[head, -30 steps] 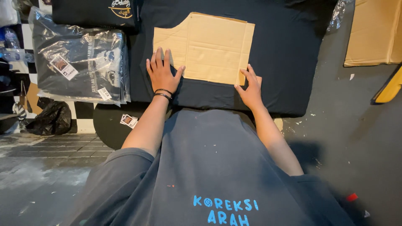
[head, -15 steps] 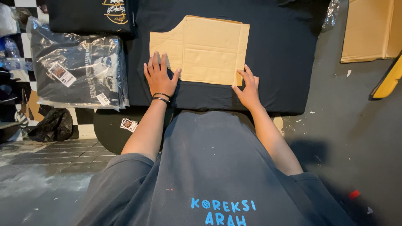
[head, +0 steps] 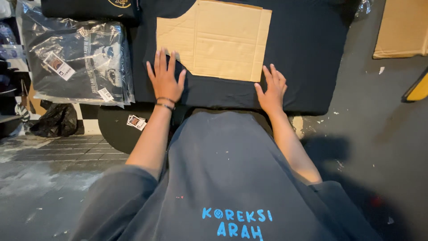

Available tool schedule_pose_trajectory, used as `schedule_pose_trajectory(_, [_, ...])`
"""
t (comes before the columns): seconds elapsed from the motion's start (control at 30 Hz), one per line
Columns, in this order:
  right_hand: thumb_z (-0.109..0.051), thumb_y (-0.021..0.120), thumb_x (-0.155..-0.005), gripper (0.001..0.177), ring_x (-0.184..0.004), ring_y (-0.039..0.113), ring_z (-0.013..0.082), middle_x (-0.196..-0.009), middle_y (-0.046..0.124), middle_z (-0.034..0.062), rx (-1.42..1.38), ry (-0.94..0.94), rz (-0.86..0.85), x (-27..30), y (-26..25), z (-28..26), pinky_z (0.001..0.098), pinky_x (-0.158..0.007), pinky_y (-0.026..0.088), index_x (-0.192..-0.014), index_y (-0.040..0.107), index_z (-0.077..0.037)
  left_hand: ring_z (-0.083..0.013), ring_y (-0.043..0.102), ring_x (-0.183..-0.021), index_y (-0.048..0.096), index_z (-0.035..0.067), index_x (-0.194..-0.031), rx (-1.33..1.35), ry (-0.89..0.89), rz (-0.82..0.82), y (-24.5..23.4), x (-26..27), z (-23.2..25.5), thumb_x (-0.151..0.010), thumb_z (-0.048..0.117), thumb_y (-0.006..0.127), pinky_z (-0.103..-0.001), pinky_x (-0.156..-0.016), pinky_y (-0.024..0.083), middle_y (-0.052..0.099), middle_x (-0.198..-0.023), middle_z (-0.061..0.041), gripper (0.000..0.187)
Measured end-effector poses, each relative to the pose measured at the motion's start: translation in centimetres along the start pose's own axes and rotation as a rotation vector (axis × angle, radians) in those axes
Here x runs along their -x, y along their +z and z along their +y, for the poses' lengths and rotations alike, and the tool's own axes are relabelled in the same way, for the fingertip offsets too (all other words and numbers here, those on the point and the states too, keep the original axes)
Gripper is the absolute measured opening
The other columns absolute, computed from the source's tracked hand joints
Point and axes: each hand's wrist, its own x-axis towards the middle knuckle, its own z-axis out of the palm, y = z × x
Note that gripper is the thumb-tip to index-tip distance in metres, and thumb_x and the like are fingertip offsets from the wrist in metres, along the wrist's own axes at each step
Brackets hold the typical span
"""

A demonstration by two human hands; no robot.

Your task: Folding a black t-shirt and placing it into a plastic bag with a cardboard insert

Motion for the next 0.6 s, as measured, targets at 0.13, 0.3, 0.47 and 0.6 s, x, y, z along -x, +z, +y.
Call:
schedule_pose_trajectory(0.13, [-0.025,0.070,-0.103,0.067,-0.147,0.027,0.0320,-0.168,0.028,0.0061,0.033,0.036,0.030,1.2,0.5,1.3,0.0515,-0.112,0.024,-0.162,0.039,-0.024,-0.0360,0.029,-0.153,0.044,0.014,-0.159,0.045,-0.068,-0.002,0.2,4.4,-0.4,-0.097,0.036,0.078,-0.064,-0.119,0.015,0.033,-0.165,-0.019,0.074])
schedule_pose_trajectory(0.3, [-0.026,0.074,-0.100,0.080,-0.151,0.028,0.0378,-0.168,0.030,0.0133,0.025,0.251,0.219,3.8,1.5,3.2,0.0596,-0.115,0.025,-0.166,0.029,-0.019,-0.0434,0.033,-0.149,0.023,0.001,-0.164,0.070,-0.379,0.326,4.6,10.7,-2.5,-0.090,0.050,0.081,-0.057,-0.121,0.025,0.029,-0.163,-0.026,0.106])
schedule_pose_trajectory(0.47, [-0.042,0.082,-0.098,0.099,-0.152,0.023,0.0413,-0.171,0.016,0.0126,0.031,0.571,0.377,7.7,3.9,5.2,0.0645,-0.115,0.025,-0.169,0.016,-0.024,-0.0458,0.036,-0.143,0.017,0.002,-0.164,0.170,-0.625,0.439,4.9,13.4,-0.5,-0.085,0.041,0.090,-0.057,-0.119,0.029,0.027,-0.158,-0.028,0.114])
schedule_pose_trajectory(0.6, [-0.054,0.098,-0.086,0.125,-0.148,0.030,0.0435,-0.165,0.014,0.0189,-0.228,0.849,0.610,9.9,5.1,5.9,0.0714,-0.118,0.026,-0.167,0.009,-0.024,-0.0311,0.060,-0.111,0.038,0.008,-0.151,0.558,-0.743,0.522,9.3,15.5,-2.5,-0.089,0.019,0.092,-0.044,-0.103,0.049,0.046,-0.130,-0.017,0.083])
